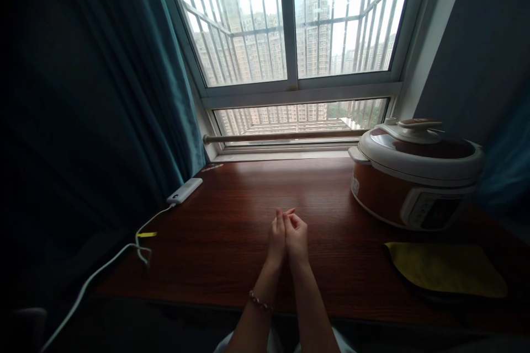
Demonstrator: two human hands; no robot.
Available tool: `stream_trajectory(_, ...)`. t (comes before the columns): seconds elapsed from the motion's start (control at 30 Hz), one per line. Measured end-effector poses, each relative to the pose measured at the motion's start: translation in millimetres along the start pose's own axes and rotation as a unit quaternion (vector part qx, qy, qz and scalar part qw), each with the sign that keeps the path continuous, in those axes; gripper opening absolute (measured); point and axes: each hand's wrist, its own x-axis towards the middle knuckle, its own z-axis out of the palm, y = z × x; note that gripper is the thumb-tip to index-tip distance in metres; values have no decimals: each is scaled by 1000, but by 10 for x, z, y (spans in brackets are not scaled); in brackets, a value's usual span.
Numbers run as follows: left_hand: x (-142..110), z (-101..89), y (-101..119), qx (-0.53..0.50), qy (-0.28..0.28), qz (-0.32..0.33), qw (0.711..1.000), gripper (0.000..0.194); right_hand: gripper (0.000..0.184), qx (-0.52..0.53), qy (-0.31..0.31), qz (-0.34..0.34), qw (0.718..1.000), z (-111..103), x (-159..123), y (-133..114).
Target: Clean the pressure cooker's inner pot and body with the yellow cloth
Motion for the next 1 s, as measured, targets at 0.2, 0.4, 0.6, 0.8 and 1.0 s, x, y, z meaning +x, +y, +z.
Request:
stream_trajectory(0.2,-107,31,160,148,91,125,977,28,39,50,62,60,995,-29,26,66)
stream_trajectory(0.4,6,-29,201,-51,119,27,991,35,34,127,208,89,966,-133,38,-20)
stream_trajectory(0.6,90,-218,183,-288,65,-144,945,49,32,164,281,61,944,-233,69,-45)
stream_trajectory(0.8,58,-103,74,-164,47,-96,981,35,25,141,293,52,944,-273,90,-2)
stream_trajectory(1.0,49,-16,39,-13,-65,-78,995,18,37,15,334,-32,942,-772,-37,-404)
